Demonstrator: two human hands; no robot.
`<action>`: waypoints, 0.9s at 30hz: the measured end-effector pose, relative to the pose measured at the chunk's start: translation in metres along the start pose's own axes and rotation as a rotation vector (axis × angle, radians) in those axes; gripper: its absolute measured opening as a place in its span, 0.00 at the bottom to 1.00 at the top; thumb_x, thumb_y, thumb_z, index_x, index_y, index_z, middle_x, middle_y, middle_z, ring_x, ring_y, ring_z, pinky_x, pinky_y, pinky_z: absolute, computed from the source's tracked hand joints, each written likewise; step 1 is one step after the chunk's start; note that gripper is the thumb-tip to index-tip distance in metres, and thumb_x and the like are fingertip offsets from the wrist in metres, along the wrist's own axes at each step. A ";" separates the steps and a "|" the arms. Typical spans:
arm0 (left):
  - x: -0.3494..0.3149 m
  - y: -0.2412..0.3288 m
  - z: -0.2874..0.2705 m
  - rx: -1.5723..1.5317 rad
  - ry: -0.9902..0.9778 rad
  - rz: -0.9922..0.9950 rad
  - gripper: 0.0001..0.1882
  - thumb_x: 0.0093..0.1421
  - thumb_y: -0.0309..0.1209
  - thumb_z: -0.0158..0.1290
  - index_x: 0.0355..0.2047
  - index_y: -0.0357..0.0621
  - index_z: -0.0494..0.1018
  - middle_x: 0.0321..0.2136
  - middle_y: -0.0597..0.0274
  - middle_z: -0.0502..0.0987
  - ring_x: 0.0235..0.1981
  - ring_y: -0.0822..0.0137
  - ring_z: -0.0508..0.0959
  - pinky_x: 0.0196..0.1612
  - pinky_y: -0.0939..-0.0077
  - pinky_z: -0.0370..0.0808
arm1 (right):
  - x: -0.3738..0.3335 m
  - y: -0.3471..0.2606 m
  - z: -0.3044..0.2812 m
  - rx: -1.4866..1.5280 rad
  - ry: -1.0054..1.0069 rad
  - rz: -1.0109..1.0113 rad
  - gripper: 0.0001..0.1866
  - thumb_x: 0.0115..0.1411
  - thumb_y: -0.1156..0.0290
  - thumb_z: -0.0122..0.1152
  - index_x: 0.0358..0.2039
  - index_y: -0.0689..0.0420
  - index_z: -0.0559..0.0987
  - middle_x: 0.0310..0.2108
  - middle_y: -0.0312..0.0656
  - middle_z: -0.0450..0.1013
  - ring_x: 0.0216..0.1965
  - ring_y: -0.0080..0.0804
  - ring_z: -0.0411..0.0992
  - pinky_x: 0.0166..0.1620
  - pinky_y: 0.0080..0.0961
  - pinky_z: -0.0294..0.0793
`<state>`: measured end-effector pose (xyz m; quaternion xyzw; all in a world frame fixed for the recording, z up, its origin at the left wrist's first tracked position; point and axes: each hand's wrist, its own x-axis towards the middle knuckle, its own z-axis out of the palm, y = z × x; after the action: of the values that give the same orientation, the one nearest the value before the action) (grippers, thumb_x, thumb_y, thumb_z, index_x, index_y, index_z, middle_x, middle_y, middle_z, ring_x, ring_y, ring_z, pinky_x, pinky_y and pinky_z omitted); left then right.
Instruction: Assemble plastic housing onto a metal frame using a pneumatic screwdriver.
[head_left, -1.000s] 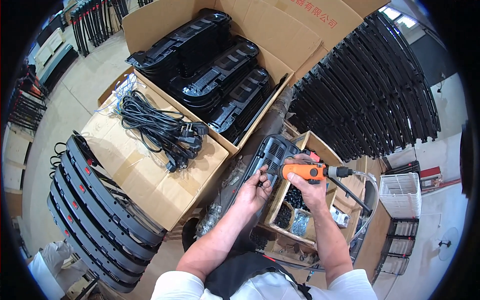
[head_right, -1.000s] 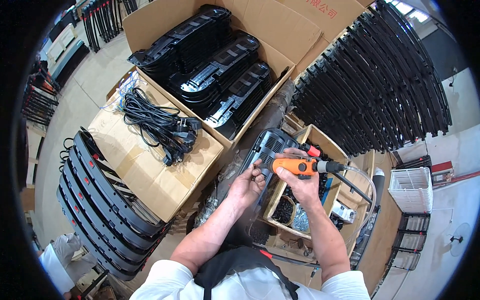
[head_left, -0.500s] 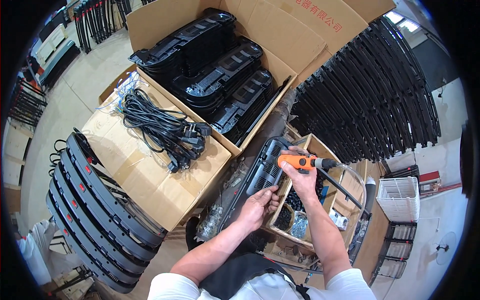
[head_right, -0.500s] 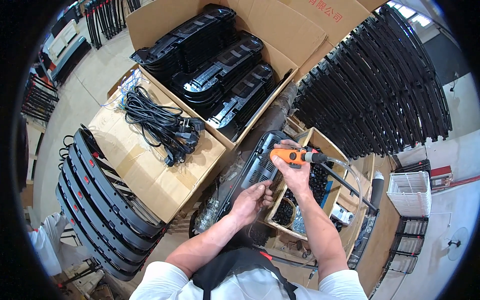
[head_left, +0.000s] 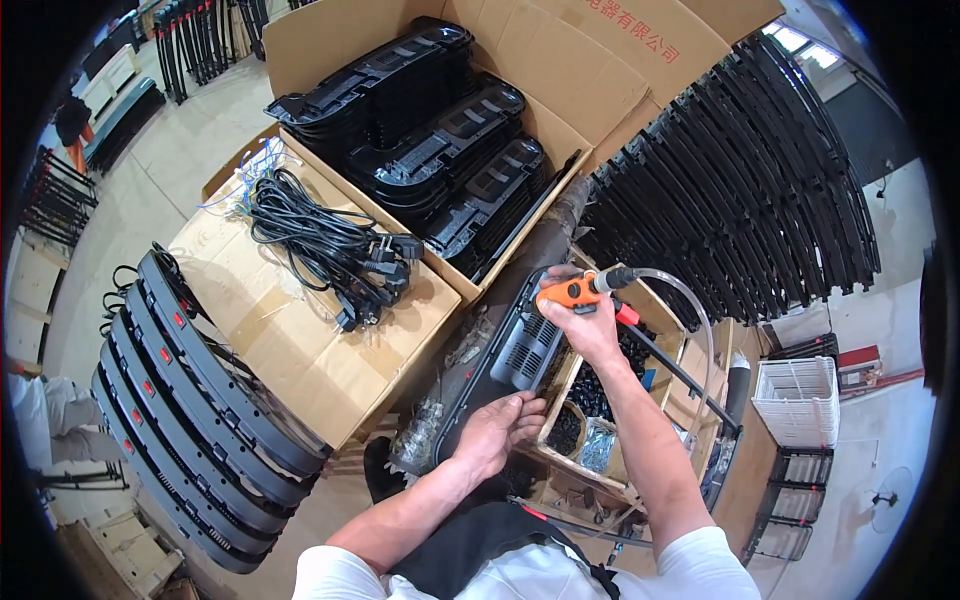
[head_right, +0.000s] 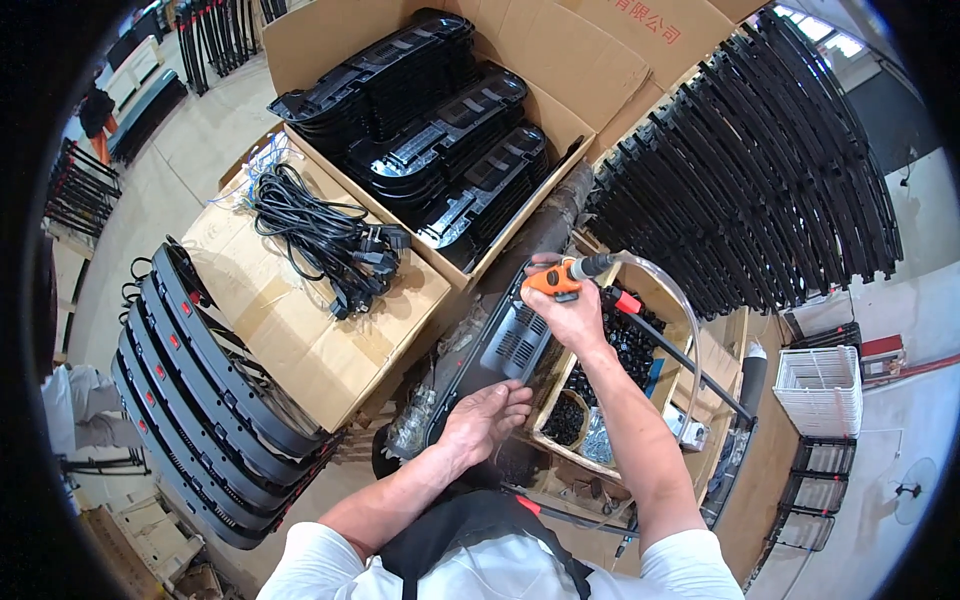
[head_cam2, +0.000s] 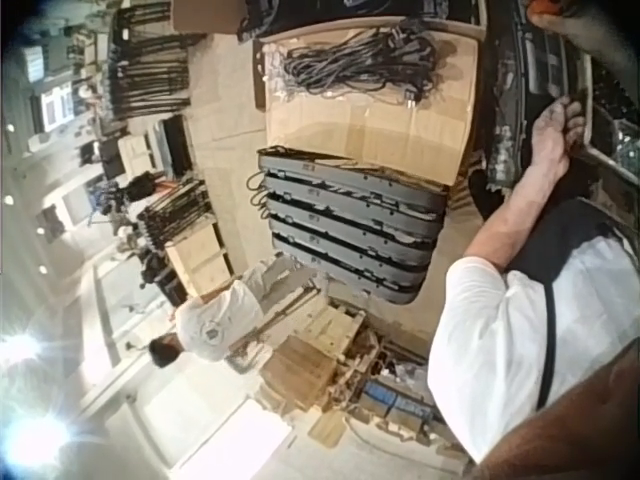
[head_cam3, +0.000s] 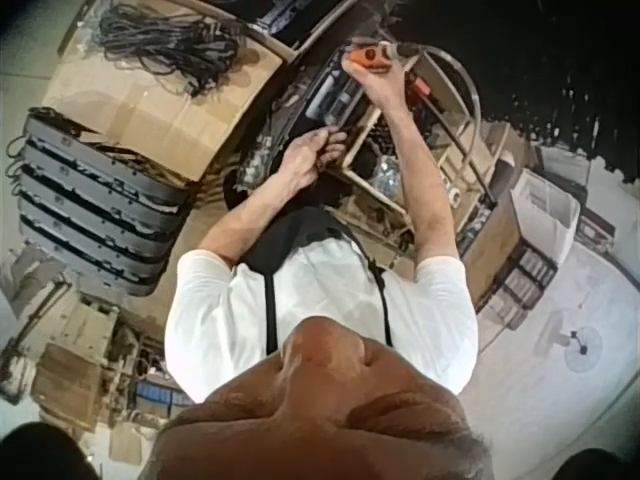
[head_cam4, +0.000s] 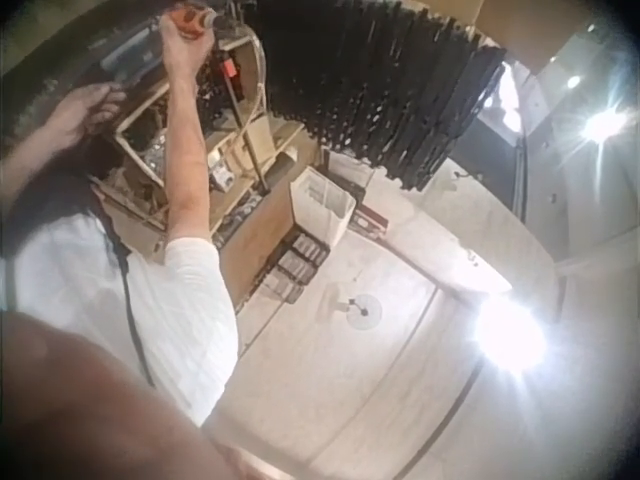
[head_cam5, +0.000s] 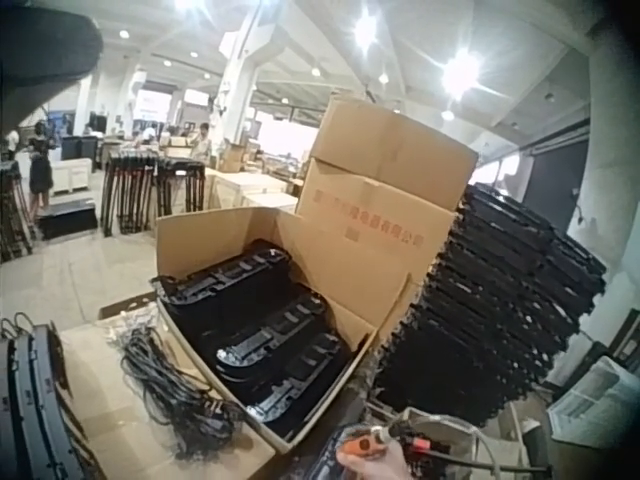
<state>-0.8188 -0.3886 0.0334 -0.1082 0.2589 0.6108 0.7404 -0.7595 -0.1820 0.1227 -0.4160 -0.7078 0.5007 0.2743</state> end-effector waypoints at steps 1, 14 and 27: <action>-0.002 0.002 -0.002 -0.034 0.034 -0.010 0.16 0.75 0.36 0.49 0.54 0.37 0.73 0.42 0.57 0.82 0.35 0.67 0.81 0.42 0.75 0.82 | -0.001 0.000 0.004 0.060 0.010 0.017 0.26 0.56 0.76 0.73 0.55 0.61 0.76 0.47 0.43 0.80 0.47 0.28 0.79 0.53 0.28 0.79; -0.019 -0.014 -0.025 -0.400 0.130 0.118 0.14 0.69 0.40 0.58 0.45 0.43 0.76 0.30 0.68 0.78 0.31 0.72 0.77 0.37 0.81 0.78 | -0.159 -0.032 -0.008 0.337 -0.119 0.086 0.28 0.55 0.80 0.71 0.56 0.62 0.71 0.53 0.52 0.78 0.57 0.38 0.75 0.62 0.38 0.74; -0.044 -0.039 -0.028 -0.259 0.095 0.145 0.14 0.76 0.37 0.46 0.51 0.39 0.71 0.39 0.61 0.77 0.38 0.66 0.79 0.45 0.69 0.80 | -0.170 -0.012 0.017 0.302 -0.143 0.098 0.30 0.55 0.79 0.71 0.57 0.63 0.70 0.54 0.54 0.77 0.57 0.38 0.75 0.62 0.38 0.74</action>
<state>-0.7941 -0.4484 0.0266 -0.2124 0.2197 0.6853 0.6610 -0.6911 -0.3384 0.1330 -0.3676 -0.6211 0.6424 0.2578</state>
